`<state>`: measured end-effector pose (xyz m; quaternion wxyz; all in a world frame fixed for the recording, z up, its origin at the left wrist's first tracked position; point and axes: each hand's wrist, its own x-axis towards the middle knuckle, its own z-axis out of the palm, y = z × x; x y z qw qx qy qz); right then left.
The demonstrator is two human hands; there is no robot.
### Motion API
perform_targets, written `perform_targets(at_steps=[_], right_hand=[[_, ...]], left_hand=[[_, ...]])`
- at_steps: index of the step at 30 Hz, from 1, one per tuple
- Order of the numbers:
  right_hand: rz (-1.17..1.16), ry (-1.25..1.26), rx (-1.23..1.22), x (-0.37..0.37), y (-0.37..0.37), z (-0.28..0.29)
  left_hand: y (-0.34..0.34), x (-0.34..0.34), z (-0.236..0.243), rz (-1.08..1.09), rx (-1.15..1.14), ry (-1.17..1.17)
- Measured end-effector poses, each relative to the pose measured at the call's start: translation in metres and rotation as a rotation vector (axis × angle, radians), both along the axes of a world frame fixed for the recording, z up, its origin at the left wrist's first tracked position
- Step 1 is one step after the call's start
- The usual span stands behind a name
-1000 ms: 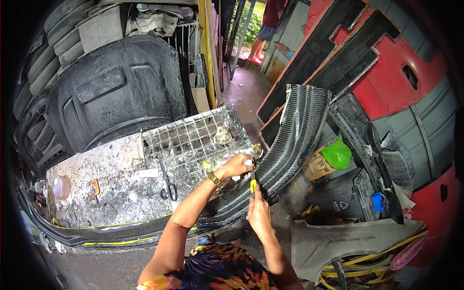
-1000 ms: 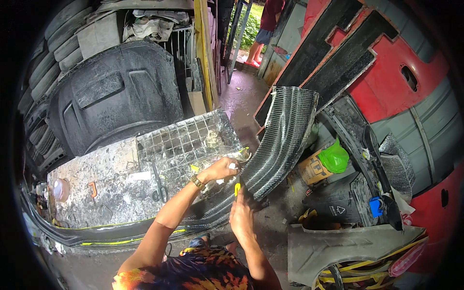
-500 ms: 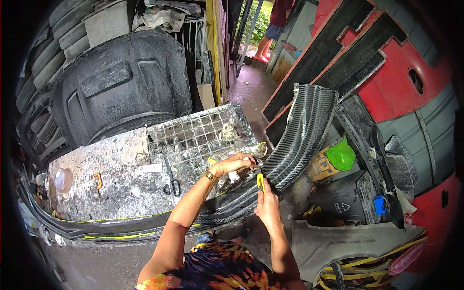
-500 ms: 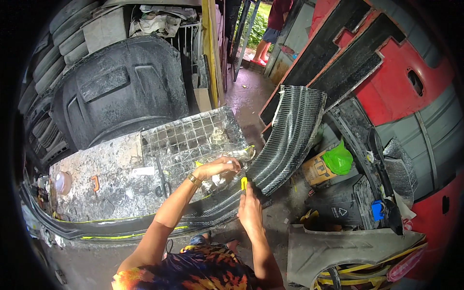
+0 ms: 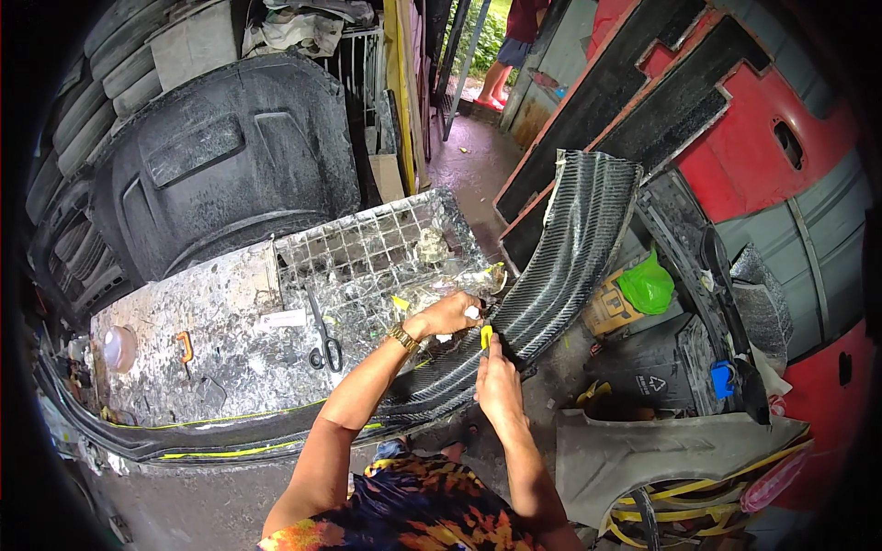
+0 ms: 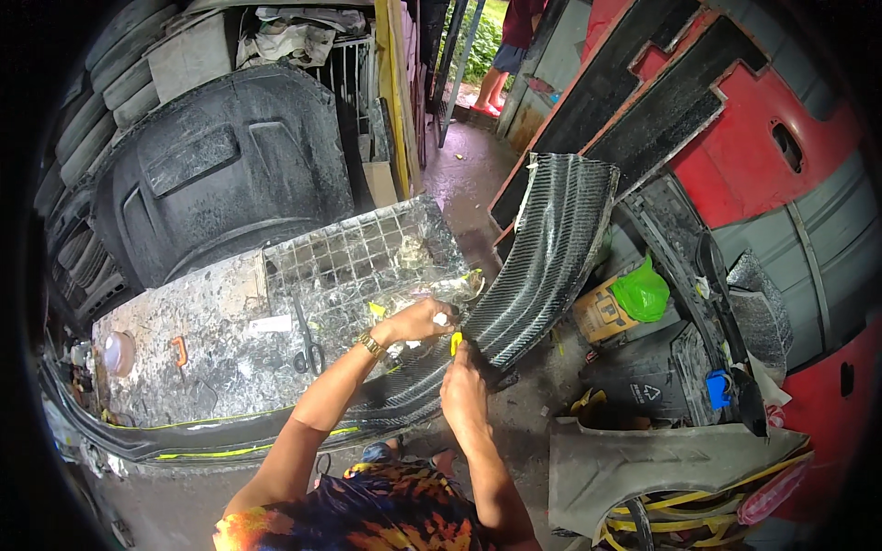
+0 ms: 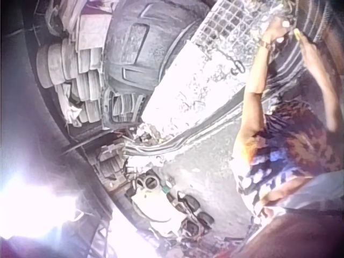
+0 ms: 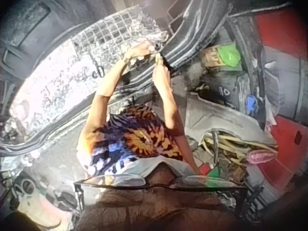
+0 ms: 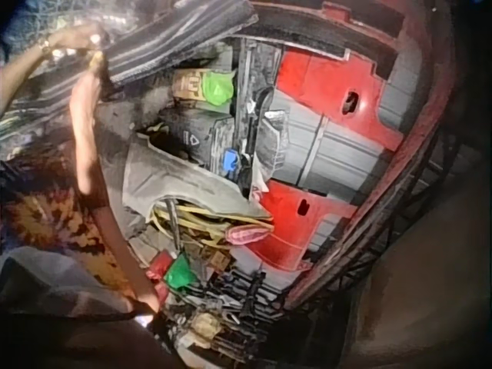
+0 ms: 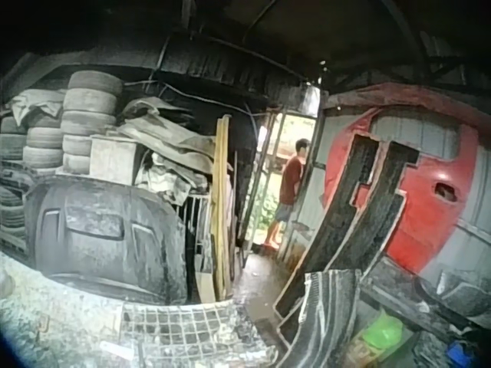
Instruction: The person uses a utility knife and a cloth to trim and wipe down a carbon fiber body part on a workbench, then handles various bottles and a metal can of thinner while cleaning their hands with a cloth.
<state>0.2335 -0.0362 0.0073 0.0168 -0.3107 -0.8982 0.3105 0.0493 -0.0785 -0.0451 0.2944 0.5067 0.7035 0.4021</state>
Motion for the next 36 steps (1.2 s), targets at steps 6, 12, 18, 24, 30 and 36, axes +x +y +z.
perform_targets(at_steps=[6, 12, 18, 24, 30, 36], right_hand=[[0.07, 0.133, 0.06, 0.017, -0.017, -0.012], [0.011, -0.006, -0.161, 0.03, -0.025, 0.038], [-0.029, 0.092, -0.146, 0.021, -0.012, 0.035], [0.028, -0.002, -0.187, 0.001, -0.004, 0.022], [0.039, 0.008, -0.153, -0.001, -0.003, 0.012], [0.1, 0.044, 0.018, 0.002, 0.0, -0.019]], left_hand=[[-0.001, -0.002, -0.014, 0.001, 0.052, 0.008], [-0.012, -0.012, -0.012, -0.036, 0.033, -0.166], [-0.023, -0.013, -0.016, -0.033, -0.011, -0.417], [-0.03, -0.011, -0.011, -0.021, 0.054, -0.205], [-0.026, -0.002, 0.006, 0.132, -0.106, 0.023], [-0.016, -0.006, -0.031, -0.002, -0.01, -0.013]])
